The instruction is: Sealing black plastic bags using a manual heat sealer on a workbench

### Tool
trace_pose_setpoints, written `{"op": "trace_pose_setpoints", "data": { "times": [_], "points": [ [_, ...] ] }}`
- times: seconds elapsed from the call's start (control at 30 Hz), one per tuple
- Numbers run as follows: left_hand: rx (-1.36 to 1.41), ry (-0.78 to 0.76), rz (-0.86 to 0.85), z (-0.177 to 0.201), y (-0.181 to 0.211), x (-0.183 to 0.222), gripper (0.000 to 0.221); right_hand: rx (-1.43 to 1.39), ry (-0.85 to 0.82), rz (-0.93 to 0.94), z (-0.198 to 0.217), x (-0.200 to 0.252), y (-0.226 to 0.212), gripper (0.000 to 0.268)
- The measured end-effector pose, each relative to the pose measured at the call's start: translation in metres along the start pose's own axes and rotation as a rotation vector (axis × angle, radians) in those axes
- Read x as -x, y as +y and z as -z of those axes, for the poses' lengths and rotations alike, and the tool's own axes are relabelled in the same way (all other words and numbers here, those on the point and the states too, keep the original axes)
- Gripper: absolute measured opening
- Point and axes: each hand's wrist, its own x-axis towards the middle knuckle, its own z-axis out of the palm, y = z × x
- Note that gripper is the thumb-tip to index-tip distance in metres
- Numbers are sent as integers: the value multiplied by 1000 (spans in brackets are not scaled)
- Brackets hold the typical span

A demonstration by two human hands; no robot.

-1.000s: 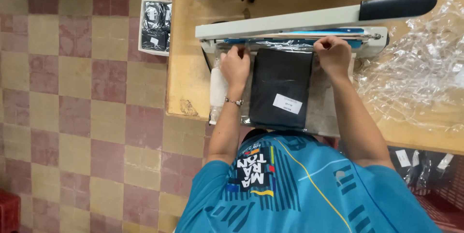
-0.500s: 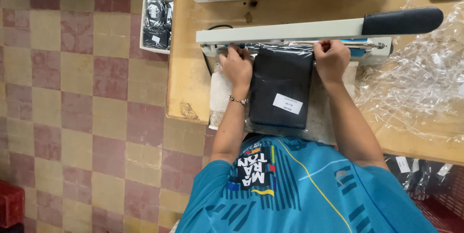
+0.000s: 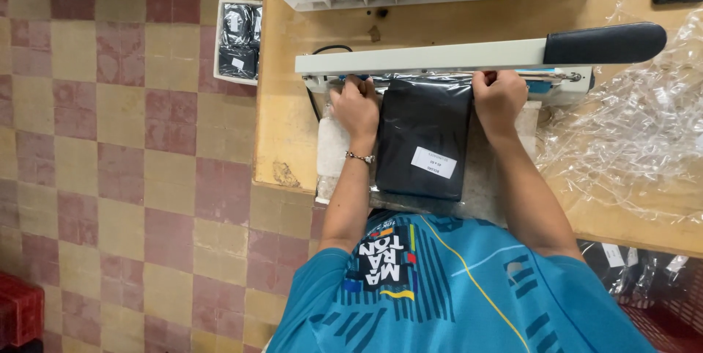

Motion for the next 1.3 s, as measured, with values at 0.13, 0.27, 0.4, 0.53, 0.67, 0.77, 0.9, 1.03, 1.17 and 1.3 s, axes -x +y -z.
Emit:
{"op": "trace_pose_setpoints", "data": {
  "times": [0.13, 0.27, 0.4, 0.53, 0.67, 0.77, 0.9, 1.03, 1.17, 1.3],
  "points": [
    [14, 53, -35, -1, 0, -1, 36, 17, -11, -19, 0, -1, 1, 29],
    [26, 69, -49, -2, -3, -2, 36, 17, -1, -28, 6, -3, -3, 28],
    [29, 76, -63, -4, -6, -3, 35, -78, -12, -36, 23, -6, -3, 29],
    [-33, 204, -268, 3, -10, -2, 27, -134, 6, 186, 94, -18, -49, 19],
    [115, 12, -593, 50, 41, 41, 15, -284, 56, 338, 159, -47, -109, 18],
    [29, -333, -830, 65, 68, 82, 62, -199, 78, 608, 180, -90, -145, 11],
    [-276, -586, -933, 53, 79, 77, 102, 93, -178, 748, 140, -131, -147, 32],
    [-295, -650, -931, 31, 68, 81, 108, 322, -690, 426, 98, -134, -132, 46],
    [-302, -680, -900, 37, 75, 77, 108, 290, -803, 315, 91, -130, -125, 50],
    [-247, -696, -910, 44, 78, 75, 102, 214, -710, 320, 74, -116, -102, 47]
  ]
}}
